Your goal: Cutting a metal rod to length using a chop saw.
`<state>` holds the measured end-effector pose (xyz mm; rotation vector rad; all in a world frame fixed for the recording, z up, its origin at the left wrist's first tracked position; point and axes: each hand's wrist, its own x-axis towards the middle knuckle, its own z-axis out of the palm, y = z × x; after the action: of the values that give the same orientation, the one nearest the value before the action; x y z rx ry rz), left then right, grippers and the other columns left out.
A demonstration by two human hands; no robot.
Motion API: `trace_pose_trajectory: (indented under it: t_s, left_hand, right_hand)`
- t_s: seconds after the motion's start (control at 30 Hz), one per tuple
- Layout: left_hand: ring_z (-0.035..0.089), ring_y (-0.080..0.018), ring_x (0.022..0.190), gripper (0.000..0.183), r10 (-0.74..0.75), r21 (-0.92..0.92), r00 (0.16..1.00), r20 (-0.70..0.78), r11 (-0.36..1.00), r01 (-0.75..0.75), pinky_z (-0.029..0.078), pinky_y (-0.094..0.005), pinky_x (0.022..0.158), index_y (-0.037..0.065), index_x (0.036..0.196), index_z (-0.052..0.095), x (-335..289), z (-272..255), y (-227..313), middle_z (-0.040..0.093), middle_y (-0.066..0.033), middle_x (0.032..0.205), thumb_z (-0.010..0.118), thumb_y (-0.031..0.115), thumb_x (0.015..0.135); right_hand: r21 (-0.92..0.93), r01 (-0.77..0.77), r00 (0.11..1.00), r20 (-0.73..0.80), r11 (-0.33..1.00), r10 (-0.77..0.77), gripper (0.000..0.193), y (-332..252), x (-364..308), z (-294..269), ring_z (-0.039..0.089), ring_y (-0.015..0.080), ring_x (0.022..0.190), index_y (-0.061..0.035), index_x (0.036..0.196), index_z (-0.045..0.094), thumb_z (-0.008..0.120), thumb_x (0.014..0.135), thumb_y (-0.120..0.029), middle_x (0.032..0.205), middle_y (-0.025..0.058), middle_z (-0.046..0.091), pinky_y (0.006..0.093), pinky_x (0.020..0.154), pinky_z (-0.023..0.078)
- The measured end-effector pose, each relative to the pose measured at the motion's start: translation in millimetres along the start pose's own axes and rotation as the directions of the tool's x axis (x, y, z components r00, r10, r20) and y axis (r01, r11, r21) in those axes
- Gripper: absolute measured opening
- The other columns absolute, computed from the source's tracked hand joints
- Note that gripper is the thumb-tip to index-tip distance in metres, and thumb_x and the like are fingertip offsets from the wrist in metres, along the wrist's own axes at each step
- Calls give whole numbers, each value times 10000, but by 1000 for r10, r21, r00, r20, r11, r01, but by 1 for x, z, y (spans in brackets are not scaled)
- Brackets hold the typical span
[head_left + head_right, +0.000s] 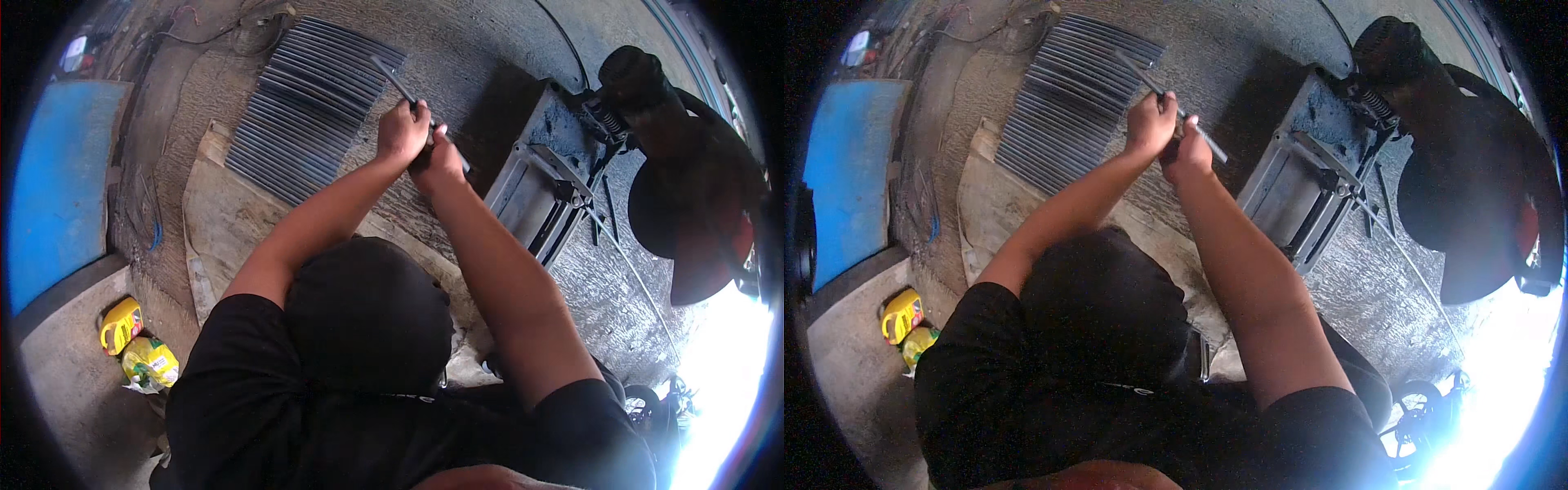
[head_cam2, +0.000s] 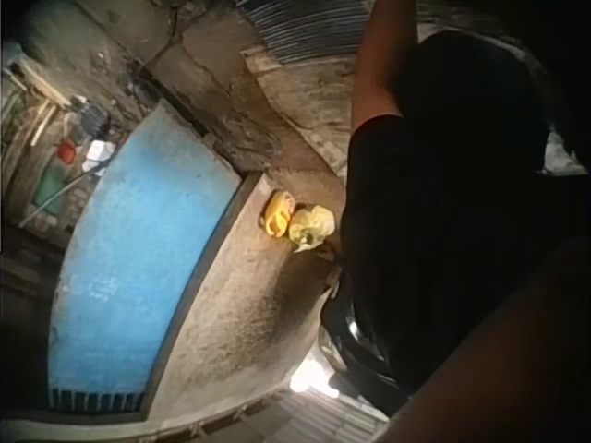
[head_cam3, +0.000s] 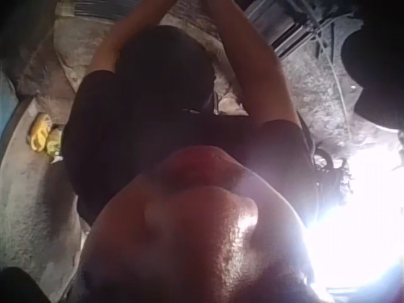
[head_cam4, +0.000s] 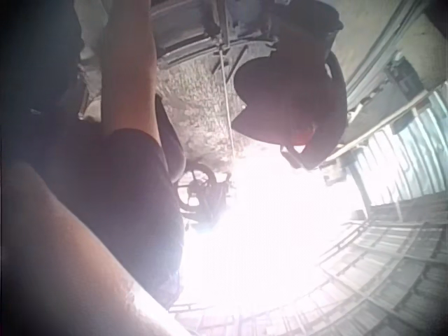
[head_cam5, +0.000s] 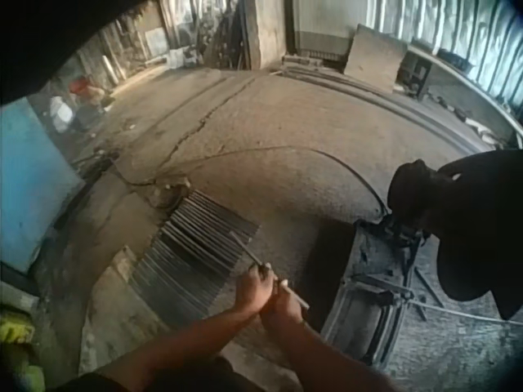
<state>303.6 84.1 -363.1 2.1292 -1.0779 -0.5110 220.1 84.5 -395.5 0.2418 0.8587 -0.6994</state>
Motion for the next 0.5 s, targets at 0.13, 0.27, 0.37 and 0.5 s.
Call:
trace_pose_trajectory:
  t_s: [0.13, 0.27, 0.37, 0.5]
  left_hand:
    - [616, -446, 726, 450, 60, -68, 980, -188, 995, -74, 474, -475, 660, -21, 765, 628, -3, -28, 33, 620, -254, 723, 516, 394, 901]
    - [638, -260, 579, 440, -45, -306, 984, 172, 947, 97, 494, -398, 518, -25, 761, 618, -4, -60, 85, 640, -157, 680, 503, 368, 921]
    - [586, -183, 501, 406, -36, -533, 973, 229, 832, 156, 483, -317, 444, -28, 754, 603, -9, -73, 146, 628, -100, 676, 526, 335, 920]
    - [498, -150, 505, 301, -81, -506, 905, 418, 807, 306, 474, -296, 464, 31, 846, 572, -18, -97, 223, 559, -58, 687, 515, 313, 934]
  right_hand:
    - [-69, 145, 987, -57, 987, -149, 255, -28, -41, 36, 451, 183, 561, -126, 780, 526, 538, 957, -309, 619, 17, 453, 359, 549, 420]
    - [-306, 362, 883, -190, 880, -429, 307, -55, -102, 77, 440, 204, 512, -70, 819, 534, 558, 938, -353, 631, 51, 491, 356, 472, 363]
    - [-146, 442, 867, -183, 885, -463, 239, -77, -155, 101, 475, 193, 569, -113, 762, 542, 578, 930, -279, 673, 41, 522, 379, 498, 397]
    - [25, 490, 868, -108, 871, -485, 235, -105, -221, 118, 496, 198, 579, -99, 767, 544, 573, 932, -265, 672, 32, 532, 381, 513, 429]
